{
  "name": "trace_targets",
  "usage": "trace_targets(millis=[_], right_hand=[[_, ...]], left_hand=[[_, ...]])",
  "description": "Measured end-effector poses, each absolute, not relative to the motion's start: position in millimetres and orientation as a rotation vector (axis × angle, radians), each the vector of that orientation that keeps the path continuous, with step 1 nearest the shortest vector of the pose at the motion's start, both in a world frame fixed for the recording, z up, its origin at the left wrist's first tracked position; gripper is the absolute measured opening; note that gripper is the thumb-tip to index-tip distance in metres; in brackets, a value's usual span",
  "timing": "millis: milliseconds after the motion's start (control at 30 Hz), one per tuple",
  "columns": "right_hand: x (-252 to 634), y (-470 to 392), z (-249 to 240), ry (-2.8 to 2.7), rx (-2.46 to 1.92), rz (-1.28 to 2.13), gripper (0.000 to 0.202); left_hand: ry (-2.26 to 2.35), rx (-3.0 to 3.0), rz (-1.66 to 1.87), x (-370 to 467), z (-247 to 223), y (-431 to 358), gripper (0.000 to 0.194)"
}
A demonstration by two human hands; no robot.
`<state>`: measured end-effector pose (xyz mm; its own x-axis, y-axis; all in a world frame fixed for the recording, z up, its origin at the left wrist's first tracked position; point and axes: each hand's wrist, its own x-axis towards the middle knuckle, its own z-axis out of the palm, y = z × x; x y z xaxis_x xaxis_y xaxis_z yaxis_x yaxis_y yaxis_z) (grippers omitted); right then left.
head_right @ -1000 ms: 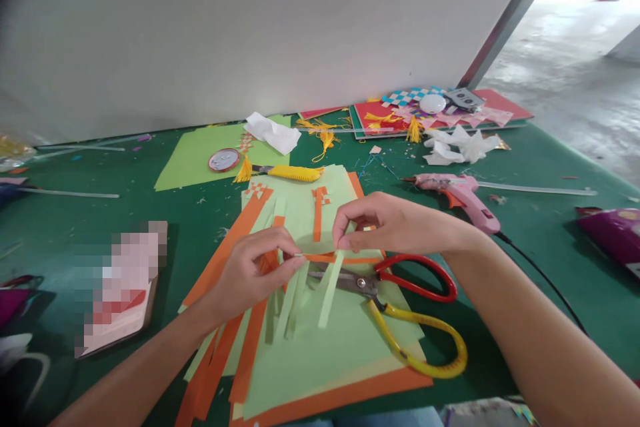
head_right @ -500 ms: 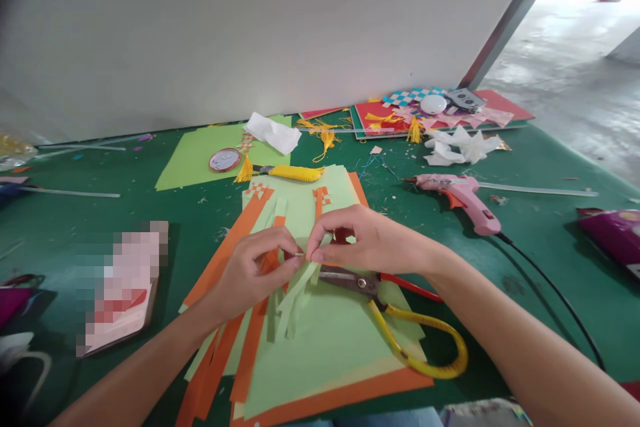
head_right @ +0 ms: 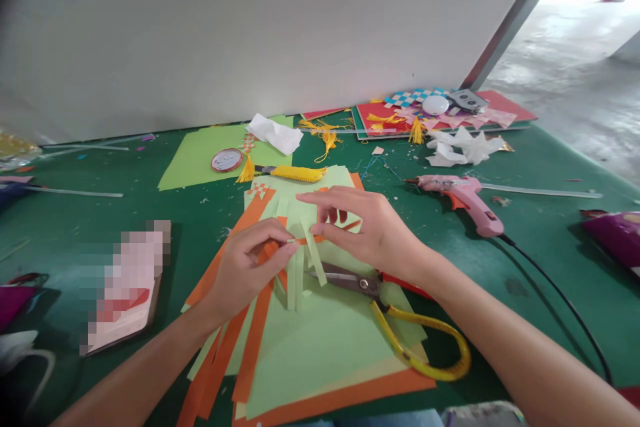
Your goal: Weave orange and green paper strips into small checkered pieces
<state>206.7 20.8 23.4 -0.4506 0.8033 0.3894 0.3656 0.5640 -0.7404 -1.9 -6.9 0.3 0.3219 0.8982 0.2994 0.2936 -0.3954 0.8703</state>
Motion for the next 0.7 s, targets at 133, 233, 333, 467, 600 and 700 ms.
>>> trace_targets(millis=[133, 233, 333, 467, 600, 700], right_hand=[[202.4, 20.7, 19.1, -2.086, -0.74, 0.42, 0.035], [199.9, 21.0, 16.5, -2.131, -0.68, 0.326, 0.031], [198.0, 21.6, 12.9, -2.153, -0.662, 0.287, 0.026], [195.7, 18.5, 14.3, -2.122, -0.677, 0.261, 0.029], [196.6, 9.1, 24.4, -1.909, -0.903, 0.329, 0.007], [198.1, 5.2, 25.4, -1.908, -1.033, 0.421, 0.024]], left_hand=[[1.06, 1.893, 1.114, -1.9, -1.4, -7.1, 0.013], [1.054, 1.92, 1.153, -2.7, -3.1, -7.1, 0.012], [1.056, 1.921, 1.184, -3.3, -4.0, -7.2, 0.01], [1.073, 1.86, 1.255, -3.0, -4.1, -7.1, 0.009], [1.087, 1.752, 1.337, -3.7, -3.5, -6.4, 0.01], [1.121, 1.677, 1.389, -4.9, -2.9, -5.7, 0.011]])
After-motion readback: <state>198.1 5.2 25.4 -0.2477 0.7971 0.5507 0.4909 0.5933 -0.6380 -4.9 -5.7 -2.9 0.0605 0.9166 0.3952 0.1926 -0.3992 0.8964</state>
